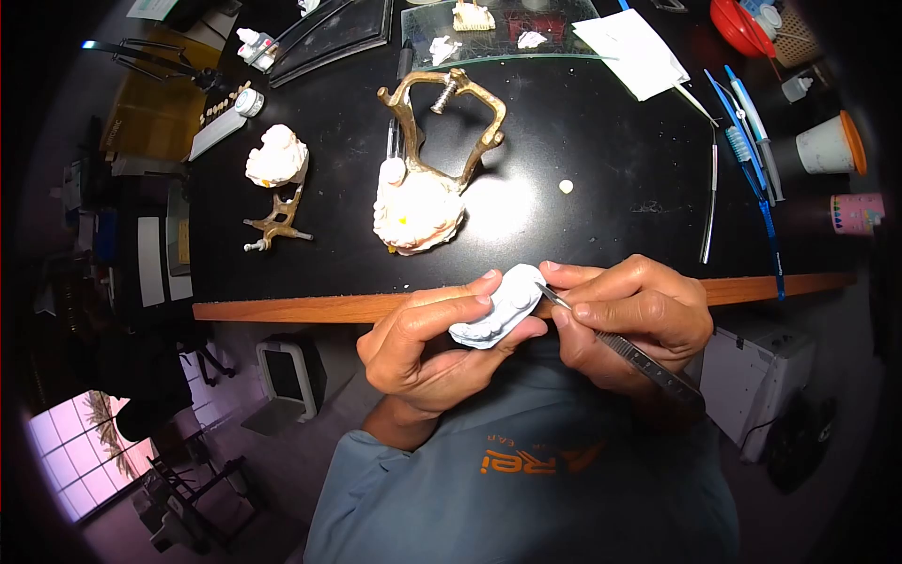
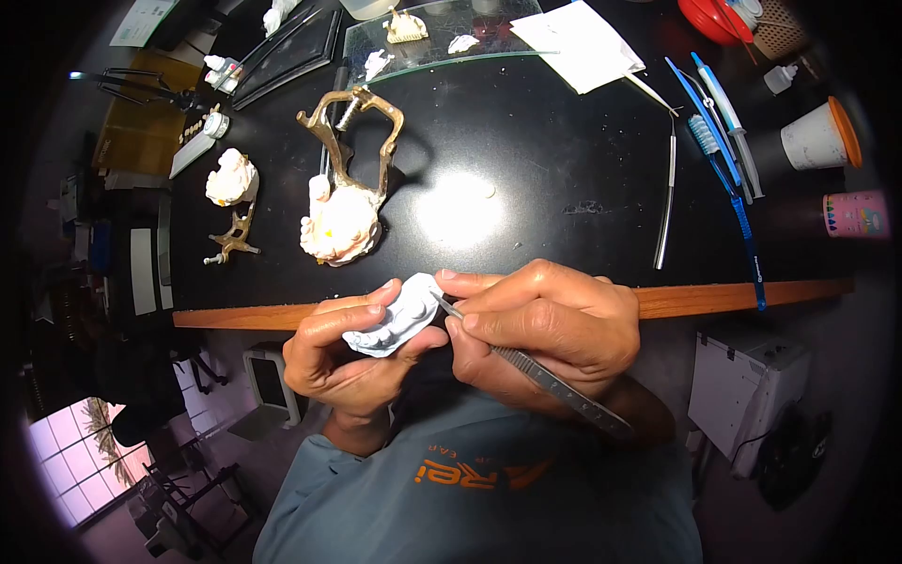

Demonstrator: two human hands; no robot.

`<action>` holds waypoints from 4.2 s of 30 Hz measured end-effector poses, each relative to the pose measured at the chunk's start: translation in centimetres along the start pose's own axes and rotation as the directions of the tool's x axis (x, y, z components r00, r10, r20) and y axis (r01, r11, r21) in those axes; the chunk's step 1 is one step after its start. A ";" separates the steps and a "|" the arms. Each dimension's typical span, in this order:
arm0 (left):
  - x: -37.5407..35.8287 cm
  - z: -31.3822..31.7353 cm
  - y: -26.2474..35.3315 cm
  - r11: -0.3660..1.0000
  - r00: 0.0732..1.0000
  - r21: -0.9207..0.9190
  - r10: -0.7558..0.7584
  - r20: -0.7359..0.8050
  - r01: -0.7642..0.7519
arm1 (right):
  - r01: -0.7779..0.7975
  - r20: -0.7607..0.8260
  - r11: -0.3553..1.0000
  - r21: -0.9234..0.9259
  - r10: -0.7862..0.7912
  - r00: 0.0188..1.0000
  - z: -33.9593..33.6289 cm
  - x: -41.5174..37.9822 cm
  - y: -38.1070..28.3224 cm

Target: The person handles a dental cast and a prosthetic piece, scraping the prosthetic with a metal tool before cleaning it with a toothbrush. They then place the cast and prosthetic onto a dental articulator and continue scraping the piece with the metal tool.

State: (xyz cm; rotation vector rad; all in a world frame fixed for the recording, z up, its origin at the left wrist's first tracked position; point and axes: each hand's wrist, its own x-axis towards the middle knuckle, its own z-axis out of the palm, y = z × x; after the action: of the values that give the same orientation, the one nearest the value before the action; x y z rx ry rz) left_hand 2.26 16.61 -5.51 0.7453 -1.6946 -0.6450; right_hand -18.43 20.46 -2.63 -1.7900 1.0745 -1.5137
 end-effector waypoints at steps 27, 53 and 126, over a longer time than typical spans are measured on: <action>0.3 -0.1 0.1 1.000 1.000 -0.028 -0.008 0.017 0.008 | 0.009 -0.019 1.000 0.014 -0.009 1.000 0.0 0.1 0.1; -0.1 0.4 0.0 0.994 0.994 0.011 0.105 0.006 -0.105 | 0.043 -0.045 0.999 0.015 -0.042 0.998 0.3 -0.1 0.3; 0.8 0.5 0.3 0.957 0.973 -0.178 -0.225 0.038 0.229 | 0.248 0.283 0.380 -0.891 0.038 0.958 -6.9 3.9 1.0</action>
State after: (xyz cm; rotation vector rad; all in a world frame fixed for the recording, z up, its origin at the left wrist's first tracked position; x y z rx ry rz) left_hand 1.56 16.24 -4.94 0.8113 -1.5533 -0.9559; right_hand -25.17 17.20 0.06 -2.7333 1.9218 -0.5911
